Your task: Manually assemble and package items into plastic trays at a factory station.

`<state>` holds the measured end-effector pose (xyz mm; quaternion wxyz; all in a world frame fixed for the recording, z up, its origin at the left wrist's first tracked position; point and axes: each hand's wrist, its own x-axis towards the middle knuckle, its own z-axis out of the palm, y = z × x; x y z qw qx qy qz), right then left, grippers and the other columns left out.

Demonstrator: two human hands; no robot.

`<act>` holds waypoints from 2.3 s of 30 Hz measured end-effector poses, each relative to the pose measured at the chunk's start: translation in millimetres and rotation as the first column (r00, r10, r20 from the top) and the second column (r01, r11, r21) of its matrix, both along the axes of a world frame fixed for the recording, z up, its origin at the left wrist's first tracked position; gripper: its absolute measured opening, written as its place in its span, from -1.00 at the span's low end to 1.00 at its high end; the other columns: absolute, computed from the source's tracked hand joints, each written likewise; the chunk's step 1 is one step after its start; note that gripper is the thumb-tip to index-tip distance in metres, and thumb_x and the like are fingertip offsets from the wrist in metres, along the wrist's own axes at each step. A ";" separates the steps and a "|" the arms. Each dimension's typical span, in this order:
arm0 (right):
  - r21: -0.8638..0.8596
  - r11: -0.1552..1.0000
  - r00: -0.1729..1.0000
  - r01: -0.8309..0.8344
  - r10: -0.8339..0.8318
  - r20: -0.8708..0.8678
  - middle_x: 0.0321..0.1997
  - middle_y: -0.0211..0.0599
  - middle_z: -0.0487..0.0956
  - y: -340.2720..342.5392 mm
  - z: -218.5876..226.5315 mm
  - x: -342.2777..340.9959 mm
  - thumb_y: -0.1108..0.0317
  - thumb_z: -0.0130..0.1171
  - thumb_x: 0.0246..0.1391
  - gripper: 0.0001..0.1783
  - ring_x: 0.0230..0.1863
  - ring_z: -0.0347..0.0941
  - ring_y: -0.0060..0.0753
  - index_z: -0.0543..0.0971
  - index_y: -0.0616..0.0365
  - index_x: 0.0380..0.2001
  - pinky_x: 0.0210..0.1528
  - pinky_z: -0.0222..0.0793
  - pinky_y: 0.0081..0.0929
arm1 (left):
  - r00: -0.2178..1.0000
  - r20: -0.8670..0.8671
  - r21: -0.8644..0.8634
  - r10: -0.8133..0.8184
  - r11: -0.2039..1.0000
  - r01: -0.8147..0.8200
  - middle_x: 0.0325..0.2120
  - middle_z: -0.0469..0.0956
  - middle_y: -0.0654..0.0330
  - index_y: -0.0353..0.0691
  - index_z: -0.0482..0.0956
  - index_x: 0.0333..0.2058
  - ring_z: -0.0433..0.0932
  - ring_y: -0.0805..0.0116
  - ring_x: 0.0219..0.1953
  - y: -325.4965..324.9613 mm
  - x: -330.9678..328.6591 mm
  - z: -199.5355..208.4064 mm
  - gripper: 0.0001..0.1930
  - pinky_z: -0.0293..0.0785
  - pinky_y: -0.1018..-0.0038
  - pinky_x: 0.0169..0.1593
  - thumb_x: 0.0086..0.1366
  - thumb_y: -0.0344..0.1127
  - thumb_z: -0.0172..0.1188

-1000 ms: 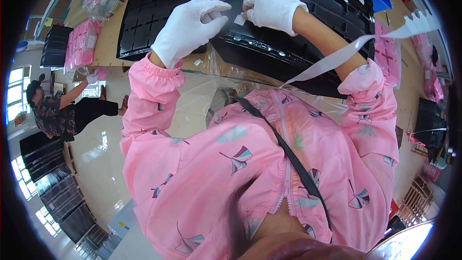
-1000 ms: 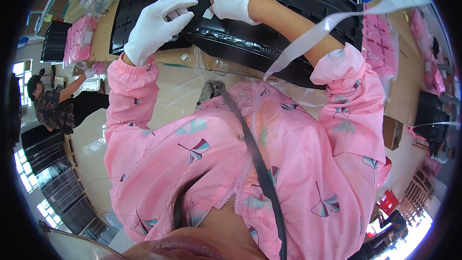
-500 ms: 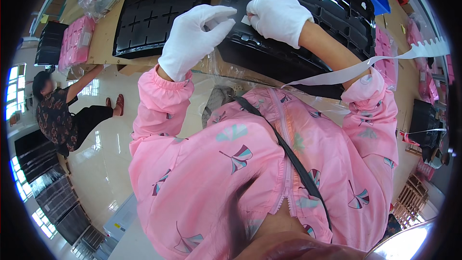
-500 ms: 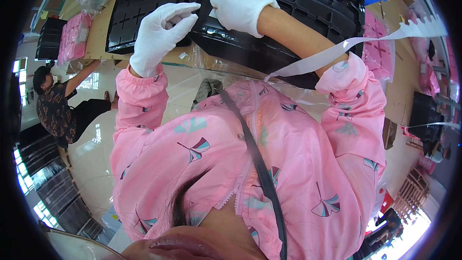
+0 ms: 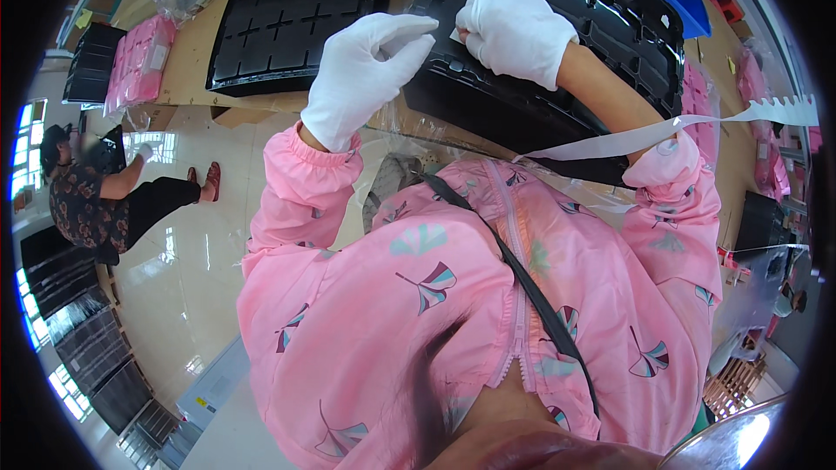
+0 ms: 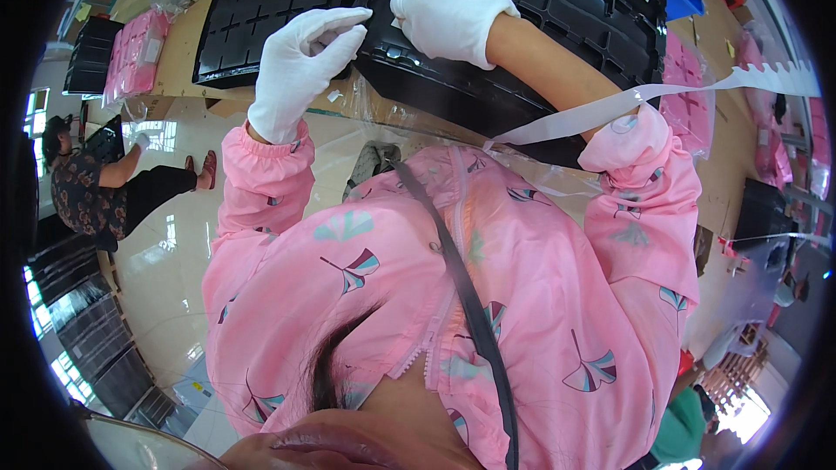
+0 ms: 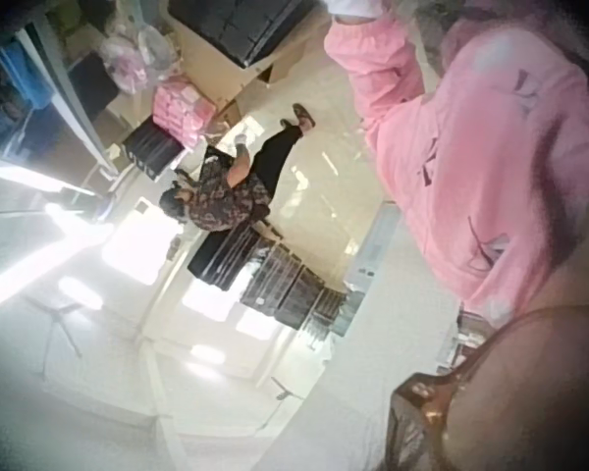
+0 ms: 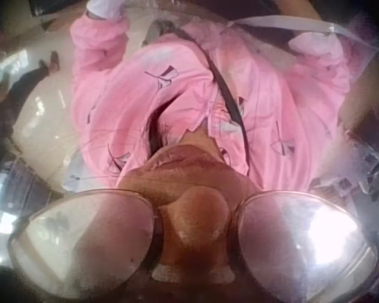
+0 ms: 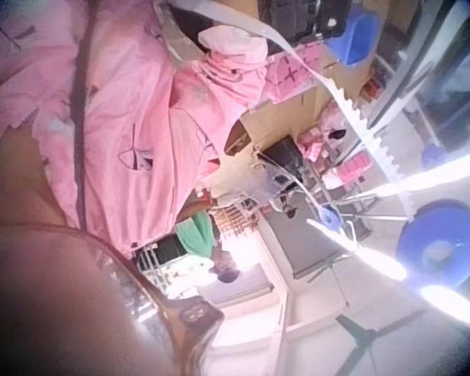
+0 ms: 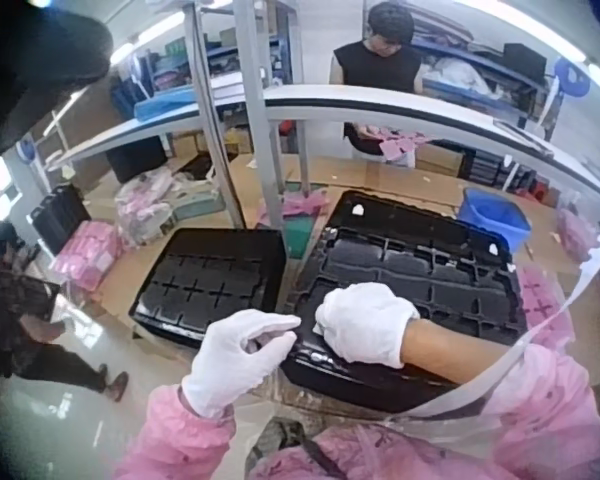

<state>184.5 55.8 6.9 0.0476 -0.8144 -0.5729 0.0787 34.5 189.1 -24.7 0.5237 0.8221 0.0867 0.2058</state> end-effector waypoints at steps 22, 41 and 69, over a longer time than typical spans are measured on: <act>0.367 0.871 0.893 0.327 -0.158 -0.422 -0.29 -0.15 0.55 -118.9 34.8 3.1 0.47 0.17 -0.07 -0.86 -0.28 0.47 -0.30 0.59 0.22 -0.37 -0.25 0.38 -0.51 | 0.990 0.055 -0.877 -0.128 0.467 0.109 -0.17 0.53 0.07 -0.37 0.42 -0.01 0.57 0.36 -0.21 -100.5 23.8 16.7 -0.68 0.51 0.55 -0.15 0.31 -0.34 0.05; -0.022 0.864 0.864 0.503 -0.502 0.049 -0.37 -0.15 0.57 -261.5 2.7 18.0 0.46 0.10 -0.09 -0.81 -0.32 0.51 -0.06 0.62 0.09 -0.35 -0.30 0.43 -0.27 | 0.940 -0.014 -0.870 -0.342 0.467 0.157 -0.20 0.54 0.12 -0.33 0.39 0.04 0.53 0.52 -0.31 -163.6 47.2 17.5 -0.66 0.47 0.71 -0.32 0.33 -0.33 0.02; 0.008 0.867 0.848 0.498 -0.489 0.205 -0.36 -0.20 0.54 -253.7 -6.8 7.5 0.40 0.12 -0.06 -0.90 -0.35 0.48 -0.08 0.60 0.10 -0.46 -0.36 0.40 -0.25 | 0.946 -0.008 -0.867 -0.324 0.473 0.155 -0.20 0.54 0.12 -0.32 0.40 0.03 0.55 0.48 -0.29 -167.9 47.7 15.1 -0.65 0.49 0.67 -0.27 0.31 -0.32 0.04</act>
